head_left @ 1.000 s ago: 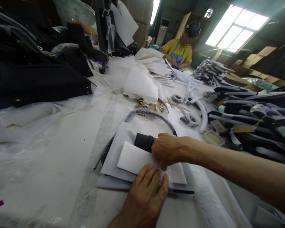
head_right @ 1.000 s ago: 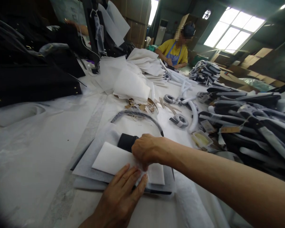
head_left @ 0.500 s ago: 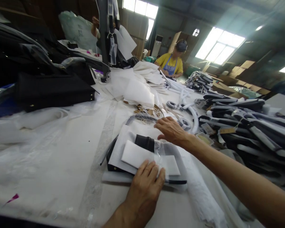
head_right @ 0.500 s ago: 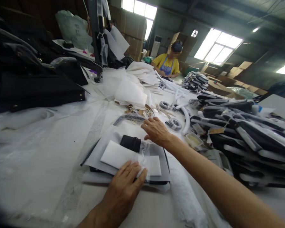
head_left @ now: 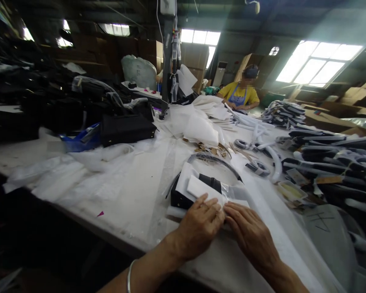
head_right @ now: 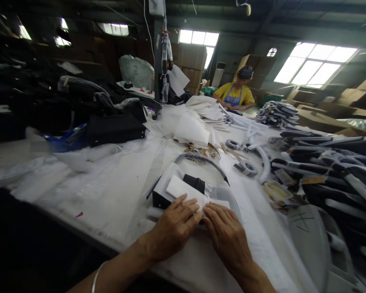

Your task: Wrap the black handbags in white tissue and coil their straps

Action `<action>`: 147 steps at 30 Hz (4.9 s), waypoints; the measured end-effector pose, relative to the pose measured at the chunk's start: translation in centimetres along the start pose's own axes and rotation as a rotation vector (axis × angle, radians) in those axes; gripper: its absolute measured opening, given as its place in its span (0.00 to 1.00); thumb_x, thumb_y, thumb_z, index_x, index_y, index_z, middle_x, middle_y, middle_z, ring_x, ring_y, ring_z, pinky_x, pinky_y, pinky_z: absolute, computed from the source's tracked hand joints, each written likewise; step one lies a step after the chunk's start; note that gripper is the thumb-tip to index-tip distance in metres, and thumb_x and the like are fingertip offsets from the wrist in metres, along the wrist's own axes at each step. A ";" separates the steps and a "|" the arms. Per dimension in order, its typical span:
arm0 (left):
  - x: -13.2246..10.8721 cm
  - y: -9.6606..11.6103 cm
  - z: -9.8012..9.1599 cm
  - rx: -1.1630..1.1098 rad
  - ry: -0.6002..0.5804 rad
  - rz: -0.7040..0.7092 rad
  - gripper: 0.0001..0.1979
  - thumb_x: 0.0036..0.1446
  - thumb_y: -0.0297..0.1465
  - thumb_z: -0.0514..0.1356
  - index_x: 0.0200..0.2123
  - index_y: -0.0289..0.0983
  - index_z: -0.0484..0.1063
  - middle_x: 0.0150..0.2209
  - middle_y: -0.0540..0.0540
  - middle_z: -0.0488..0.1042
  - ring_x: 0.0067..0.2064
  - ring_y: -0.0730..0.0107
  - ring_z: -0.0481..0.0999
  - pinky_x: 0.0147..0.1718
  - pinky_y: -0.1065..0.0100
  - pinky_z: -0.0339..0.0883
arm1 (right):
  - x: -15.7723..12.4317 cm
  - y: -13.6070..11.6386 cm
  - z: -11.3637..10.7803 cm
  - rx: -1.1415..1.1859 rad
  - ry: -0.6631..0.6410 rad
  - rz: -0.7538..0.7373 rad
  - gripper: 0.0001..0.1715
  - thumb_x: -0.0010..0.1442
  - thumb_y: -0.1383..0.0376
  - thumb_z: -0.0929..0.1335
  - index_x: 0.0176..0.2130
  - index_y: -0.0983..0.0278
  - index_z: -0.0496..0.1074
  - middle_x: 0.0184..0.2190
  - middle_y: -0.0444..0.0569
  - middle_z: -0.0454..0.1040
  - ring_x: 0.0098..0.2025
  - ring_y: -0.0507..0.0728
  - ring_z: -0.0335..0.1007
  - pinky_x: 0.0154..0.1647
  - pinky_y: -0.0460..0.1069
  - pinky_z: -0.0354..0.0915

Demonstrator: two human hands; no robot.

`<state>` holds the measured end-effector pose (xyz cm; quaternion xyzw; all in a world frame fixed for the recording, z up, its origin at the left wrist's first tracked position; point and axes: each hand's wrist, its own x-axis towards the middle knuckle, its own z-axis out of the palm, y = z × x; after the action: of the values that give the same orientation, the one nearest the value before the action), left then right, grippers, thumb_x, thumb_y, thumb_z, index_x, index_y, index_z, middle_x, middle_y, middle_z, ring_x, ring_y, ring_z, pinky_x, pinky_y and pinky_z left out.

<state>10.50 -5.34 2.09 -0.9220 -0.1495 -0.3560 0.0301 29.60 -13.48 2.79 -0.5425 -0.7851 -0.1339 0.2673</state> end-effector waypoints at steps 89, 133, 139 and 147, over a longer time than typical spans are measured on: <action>-5.5 -2.2 -2.0 0.193 -0.002 -0.097 0.19 0.65 0.22 0.48 0.56 0.30 0.67 0.53 0.37 0.76 0.55 0.59 0.75 0.54 0.58 0.69 | 2.4 -5.1 4.5 -0.293 -0.038 -0.137 0.25 0.63 0.76 0.59 0.58 0.71 0.66 0.55 0.60 0.73 0.58 0.65 0.67 0.60 0.62 0.61; -2.7 -4.1 -7.3 -1.808 0.331 -1.786 0.09 0.64 0.24 0.54 0.33 0.29 0.72 0.27 0.44 0.74 0.28 0.70 0.76 0.33 0.65 0.75 | 3.5 -4.3 3.7 -0.175 0.145 -0.018 0.32 0.59 0.69 0.67 0.61 0.73 0.60 0.53 0.63 0.72 0.57 0.67 0.65 0.61 0.63 0.57; -2.9 -3.2 -7.6 -1.672 0.309 -1.590 0.07 0.62 0.26 0.58 0.43 0.33 0.71 0.40 0.42 0.76 0.39 0.65 0.78 0.43 0.62 0.73 | 3.8 -3.5 2.9 -0.144 0.159 -0.014 0.32 0.55 0.67 0.70 0.57 0.70 0.63 0.49 0.60 0.74 0.52 0.67 0.67 0.56 0.61 0.61; -5.2 -0.9 -6.6 -0.065 0.066 -0.587 0.41 0.57 0.35 0.66 0.68 0.40 0.49 0.70 0.36 0.51 0.68 0.44 0.55 0.62 0.45 0.55 | 4.6 -4.2 2.9 -0.121 0.072 0.049 0.31 0.50 0.72 0.68 0.55 0.67 0.65 0.47 0.57 0.75 0.48 0.66 0.68 0.53 0.60 0.62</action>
<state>2.33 -6.87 3.51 -0.8278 -0.3972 -0.3838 -0.0987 23.72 -9.99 3.36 -0.5715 -0.7520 -0.1938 0.2652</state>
